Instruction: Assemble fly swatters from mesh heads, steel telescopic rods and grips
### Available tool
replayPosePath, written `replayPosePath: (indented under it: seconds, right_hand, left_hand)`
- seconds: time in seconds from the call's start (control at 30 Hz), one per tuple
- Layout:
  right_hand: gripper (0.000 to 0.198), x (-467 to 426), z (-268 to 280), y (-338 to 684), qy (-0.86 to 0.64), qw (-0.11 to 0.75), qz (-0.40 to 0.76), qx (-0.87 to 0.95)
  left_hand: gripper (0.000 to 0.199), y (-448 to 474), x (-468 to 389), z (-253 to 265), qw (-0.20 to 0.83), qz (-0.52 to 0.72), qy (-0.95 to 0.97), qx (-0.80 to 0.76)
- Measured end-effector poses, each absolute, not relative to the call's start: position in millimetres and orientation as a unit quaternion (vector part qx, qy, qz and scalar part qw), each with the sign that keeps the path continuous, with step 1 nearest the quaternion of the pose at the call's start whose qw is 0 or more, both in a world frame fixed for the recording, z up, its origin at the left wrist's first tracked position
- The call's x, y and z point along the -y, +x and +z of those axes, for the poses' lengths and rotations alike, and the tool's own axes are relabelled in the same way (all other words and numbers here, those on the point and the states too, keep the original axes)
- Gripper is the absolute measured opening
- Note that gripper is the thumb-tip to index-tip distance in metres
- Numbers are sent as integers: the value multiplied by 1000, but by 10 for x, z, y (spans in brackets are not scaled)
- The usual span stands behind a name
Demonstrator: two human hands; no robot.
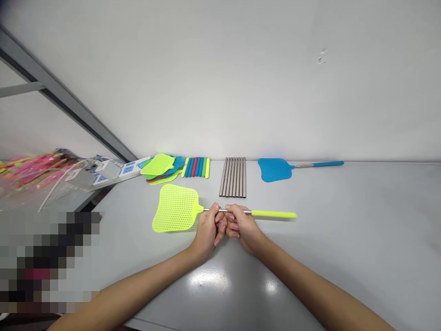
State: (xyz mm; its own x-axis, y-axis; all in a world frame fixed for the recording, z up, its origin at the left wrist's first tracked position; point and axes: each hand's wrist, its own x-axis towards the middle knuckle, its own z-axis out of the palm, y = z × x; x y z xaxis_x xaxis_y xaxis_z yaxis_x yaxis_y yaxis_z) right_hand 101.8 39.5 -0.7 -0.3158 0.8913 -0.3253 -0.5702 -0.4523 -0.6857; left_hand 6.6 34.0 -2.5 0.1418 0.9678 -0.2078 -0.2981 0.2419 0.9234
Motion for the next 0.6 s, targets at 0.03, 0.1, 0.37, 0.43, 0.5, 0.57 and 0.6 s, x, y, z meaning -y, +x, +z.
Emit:
replayPosePath:
  seconds: [0.03,0.1,0.37,0.43,0.5,0.57,0.6]
  right_hand:
    - [32,-389,-11,1018,-346,473,777,230]
    - [33,-380,-20,1018,-342,476,777,230]
    - [35,-383,-36,1011,-324,483,778,236]
    - [36,-386,-28,1005,-321,485,779,236]
    - [36,-386,-18,1002,-318,485,780,236]
    - [36,-386,-10,1005,-317,483,781,235]
    - [36,-386,-7,1008,-317,482,782,234]
  left_hand:
    - [46,67,-340,-24,653,484,381,-440]
    - [47,68,-340,-18,654,484,385,-437]
    - [47,59,-349,-1,659,485,383,-430]
    - [47,53,-353,-3,662,483,379,-430]
    - [46,46,-355,-3,665,482,376,-429]
    - [46,42,-354,-1,667,479,375,-429]
    - [47,41,-353,0,669,478,375,-429]
